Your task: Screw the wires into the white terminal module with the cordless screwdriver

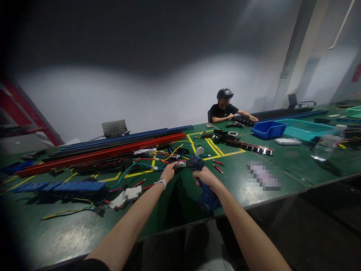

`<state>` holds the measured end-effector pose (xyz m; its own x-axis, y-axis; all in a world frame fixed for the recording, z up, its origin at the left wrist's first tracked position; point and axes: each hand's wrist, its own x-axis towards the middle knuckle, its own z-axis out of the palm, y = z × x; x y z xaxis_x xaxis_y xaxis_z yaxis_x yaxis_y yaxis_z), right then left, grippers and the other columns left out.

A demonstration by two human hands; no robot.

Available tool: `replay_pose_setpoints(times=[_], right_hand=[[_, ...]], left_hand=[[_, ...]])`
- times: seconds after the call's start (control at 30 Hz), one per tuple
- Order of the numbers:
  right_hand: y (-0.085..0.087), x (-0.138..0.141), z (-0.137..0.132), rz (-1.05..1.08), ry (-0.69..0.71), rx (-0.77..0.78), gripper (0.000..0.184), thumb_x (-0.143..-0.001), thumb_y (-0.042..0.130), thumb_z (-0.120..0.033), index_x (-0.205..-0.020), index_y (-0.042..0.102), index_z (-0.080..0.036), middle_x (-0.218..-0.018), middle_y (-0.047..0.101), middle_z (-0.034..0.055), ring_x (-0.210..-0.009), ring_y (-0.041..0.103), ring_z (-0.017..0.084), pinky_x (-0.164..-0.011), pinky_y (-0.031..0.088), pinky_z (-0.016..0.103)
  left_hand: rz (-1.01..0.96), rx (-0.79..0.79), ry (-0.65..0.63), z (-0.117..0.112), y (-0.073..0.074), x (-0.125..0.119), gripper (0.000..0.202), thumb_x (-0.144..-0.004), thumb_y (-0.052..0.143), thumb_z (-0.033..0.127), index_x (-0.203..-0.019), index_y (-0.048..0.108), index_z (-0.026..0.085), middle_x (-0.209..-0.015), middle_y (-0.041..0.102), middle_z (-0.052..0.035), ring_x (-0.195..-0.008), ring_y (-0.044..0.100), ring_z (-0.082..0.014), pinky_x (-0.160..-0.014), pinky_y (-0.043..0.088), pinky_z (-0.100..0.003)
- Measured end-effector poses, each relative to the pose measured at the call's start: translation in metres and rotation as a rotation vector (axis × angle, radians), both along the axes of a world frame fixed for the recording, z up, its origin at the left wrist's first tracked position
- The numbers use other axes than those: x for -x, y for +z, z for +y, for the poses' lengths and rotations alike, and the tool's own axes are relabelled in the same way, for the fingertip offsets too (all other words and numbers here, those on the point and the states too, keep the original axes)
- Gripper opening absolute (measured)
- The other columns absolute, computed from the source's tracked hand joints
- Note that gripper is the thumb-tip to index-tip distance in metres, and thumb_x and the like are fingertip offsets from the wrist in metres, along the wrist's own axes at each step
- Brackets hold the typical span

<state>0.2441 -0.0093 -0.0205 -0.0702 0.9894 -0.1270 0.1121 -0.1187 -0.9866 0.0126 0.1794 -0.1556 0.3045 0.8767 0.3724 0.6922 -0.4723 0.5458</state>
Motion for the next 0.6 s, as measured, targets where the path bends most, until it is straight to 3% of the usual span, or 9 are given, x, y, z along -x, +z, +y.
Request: replay_pose_setpoints(times=[0.6], right_hand=[[-0.0051,-0.0016,0.0027,-0.021,0.003,-0.032,0.013,-0.063,0.056,-0.015,-0.061,0.044,-0.020,-0.046,0.047,-0.0040,-0.040,0.047,0.010,-0.040,0.033,0.021]], left_hand=[[-0.068,0.091,0.011,-0.0042,0.0047,-0.0005,0.053,-0.087,0.045,0.006,-0.135,0.061,0.019,-0.137,0.063,-0.0089,-0.129,0.055,-0.0200,-0.116,0.035,-0.037]])
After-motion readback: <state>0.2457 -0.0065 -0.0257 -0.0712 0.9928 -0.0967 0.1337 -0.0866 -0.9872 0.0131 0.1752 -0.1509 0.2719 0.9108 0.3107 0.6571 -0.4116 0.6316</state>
